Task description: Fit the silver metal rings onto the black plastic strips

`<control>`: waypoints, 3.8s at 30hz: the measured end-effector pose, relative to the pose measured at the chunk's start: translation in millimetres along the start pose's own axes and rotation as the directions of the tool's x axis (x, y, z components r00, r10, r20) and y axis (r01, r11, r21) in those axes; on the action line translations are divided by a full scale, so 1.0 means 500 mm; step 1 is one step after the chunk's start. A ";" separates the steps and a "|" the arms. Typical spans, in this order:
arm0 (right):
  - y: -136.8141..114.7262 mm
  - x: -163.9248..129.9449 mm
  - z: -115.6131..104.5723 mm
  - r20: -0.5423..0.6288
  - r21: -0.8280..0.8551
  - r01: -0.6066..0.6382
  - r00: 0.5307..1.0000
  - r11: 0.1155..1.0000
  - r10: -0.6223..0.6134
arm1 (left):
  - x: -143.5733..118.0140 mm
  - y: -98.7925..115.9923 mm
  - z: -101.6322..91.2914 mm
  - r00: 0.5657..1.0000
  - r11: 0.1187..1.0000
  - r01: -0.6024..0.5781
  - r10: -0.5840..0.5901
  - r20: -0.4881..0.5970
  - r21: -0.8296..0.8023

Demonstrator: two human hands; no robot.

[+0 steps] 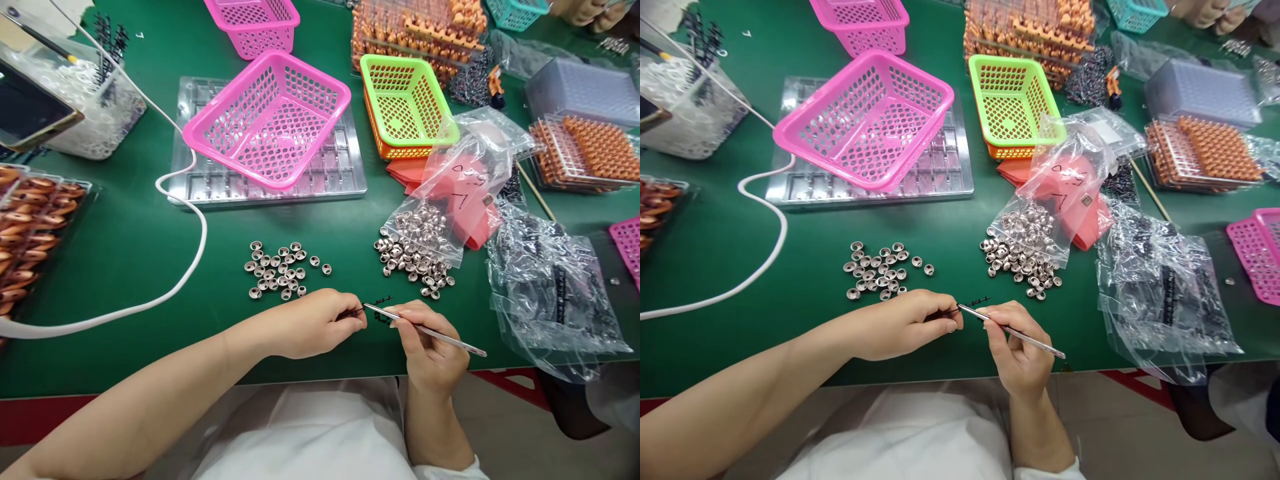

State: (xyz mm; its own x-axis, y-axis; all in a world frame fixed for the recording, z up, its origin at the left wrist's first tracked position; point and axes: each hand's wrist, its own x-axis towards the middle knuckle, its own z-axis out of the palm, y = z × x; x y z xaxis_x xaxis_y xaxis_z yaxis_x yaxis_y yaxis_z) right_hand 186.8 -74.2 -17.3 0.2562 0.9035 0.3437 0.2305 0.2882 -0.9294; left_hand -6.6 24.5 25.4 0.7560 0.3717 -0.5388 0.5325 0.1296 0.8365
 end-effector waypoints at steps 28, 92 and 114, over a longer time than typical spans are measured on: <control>0.006 -0.029 -0.014 0.147 -0.313 0.471 0.882 0.825 -0.448 | 0.016 -0.019 -0.007 0.918 0.634 0.273 0.053 0.393 -0.723; -0.001 0.007 -0.003 -0.217 0.228 -0.046 0.971 0.972 0.097 | 0.038 -0.023 0.024 0.998 0.652 -0.054 0.011 -0.061 -0.756; 0.007 -0.019 -0.004 -0.124 -0.057 0.166 0.977 0.985 -0.172 | 0.037 -0.018 0.019 0.991 0.711 -0.065 -0.037 -0.129 -0.700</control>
State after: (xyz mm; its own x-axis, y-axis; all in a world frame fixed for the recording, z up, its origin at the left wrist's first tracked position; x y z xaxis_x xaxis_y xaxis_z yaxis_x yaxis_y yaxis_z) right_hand 187.0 -82.3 -23.3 0.3270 0.7943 0.5120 0.3230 0.4152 -0.8504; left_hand 6.2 21.4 7.2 0.6802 0.4825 -0.5518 0.0625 0.7118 0.6996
